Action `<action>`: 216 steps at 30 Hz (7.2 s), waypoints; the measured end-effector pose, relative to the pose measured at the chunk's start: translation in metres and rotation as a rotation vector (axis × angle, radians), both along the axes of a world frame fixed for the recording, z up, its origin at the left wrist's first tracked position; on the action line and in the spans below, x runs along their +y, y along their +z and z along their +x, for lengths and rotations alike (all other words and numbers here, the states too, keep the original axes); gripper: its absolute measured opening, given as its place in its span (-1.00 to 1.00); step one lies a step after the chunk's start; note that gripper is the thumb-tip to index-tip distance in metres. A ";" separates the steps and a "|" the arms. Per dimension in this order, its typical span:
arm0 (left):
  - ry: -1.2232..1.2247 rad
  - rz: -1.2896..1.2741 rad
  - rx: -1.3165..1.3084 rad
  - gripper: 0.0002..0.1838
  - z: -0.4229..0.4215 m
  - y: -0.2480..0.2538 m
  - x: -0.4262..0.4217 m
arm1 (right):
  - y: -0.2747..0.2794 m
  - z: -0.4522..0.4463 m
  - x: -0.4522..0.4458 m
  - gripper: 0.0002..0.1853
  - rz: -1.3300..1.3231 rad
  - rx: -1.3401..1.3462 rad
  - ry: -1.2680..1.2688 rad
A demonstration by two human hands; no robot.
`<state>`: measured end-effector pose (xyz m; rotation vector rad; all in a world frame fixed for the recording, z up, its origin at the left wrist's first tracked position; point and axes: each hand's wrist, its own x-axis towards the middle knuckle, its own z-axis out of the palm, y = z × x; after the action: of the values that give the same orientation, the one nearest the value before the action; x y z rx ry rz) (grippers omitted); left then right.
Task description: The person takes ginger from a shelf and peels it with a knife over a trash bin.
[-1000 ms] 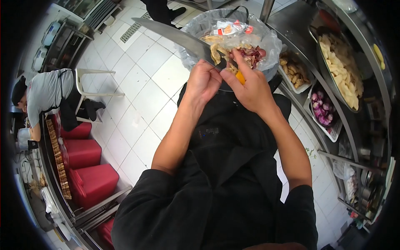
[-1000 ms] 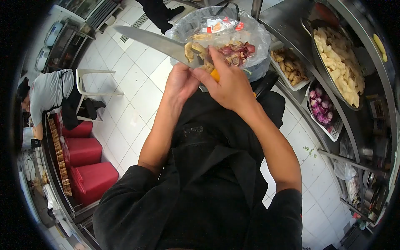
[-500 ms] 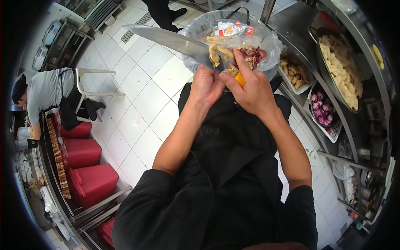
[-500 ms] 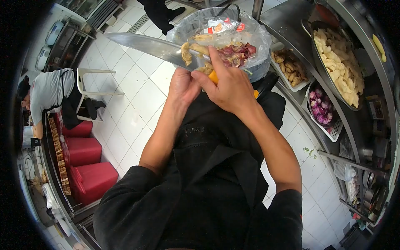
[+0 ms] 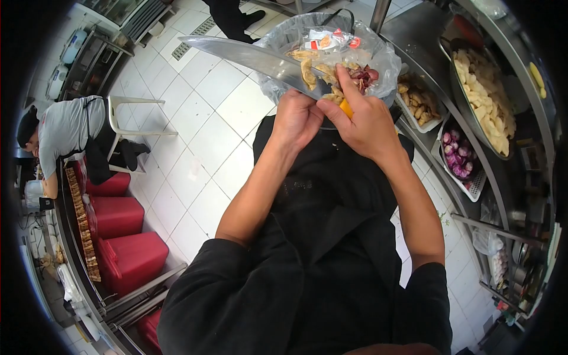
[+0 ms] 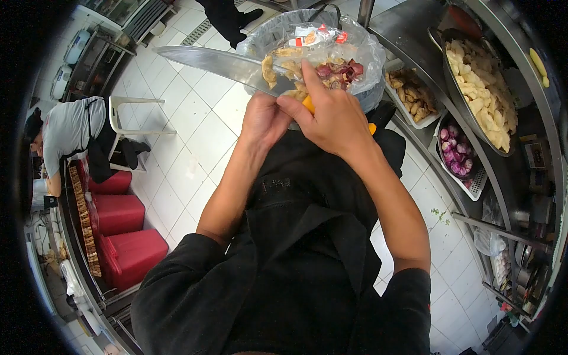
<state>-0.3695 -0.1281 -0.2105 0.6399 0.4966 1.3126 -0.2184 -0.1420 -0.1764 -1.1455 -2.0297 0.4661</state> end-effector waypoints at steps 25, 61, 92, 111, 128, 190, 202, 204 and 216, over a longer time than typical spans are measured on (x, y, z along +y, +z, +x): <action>-0.021 -0.040 -0.101 -0.61 0.001 -0.002 0.006 | 0.007 0.006 -0.005 -0.28 -0.084 0.054 0.037; 0.033 -0.024 0.054 -0.73 -0.002 0.002 0.005 | -0.008 0.003 0.012 -0.37 -0.012 0.099 0.004; 0.201 0.161 0.372 -0.74 -0.009 -0.018 0.015 | -0.019 -0.005 0.022 -0.32 -0.149 0.203 0.038; 0.369 0.108 0.531 -0.83 -0.003 -0.012 0.010 | -0.013 -0.009 0.013 -0.33 -0.141 0.226 0.048; 0.343 0.114 0.510 -0.87 -0.003 -0.017 0.010 | -0.014 -0.013 0.013 -0.52 -0.168 0.313 0.055; 0.114 -0.043 -0.066 -0.63 -0.006 -0.006 0.011 | -0.017 -0.009 0.013 -0.43 -0.105 0.142 -0.014; 0.089 -0.079 -0.122 -0.65 -0.012 -0.010 0.019 | -0.021 -0.003 0.026 -0.34 -0.093 0.208 0.007; 0.102 -0.081 -0.124 -0.66 -0.012 -0.011 0.018 | -0.021 -0.004 0.022 -0.32 -0.055 0.161 0.035; 0.129 -0.084 -0.165 -0.65 -0.009 -0.011 0.019 | -0.018 -0.008 0.018 -0.30 -0.028 0.095 0.048</action>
<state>-0.3784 -0.1086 -0.2218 0.4311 0.4610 1.4456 -0.2266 -0.1244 -0.1946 -1.0728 -1.9776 0.5644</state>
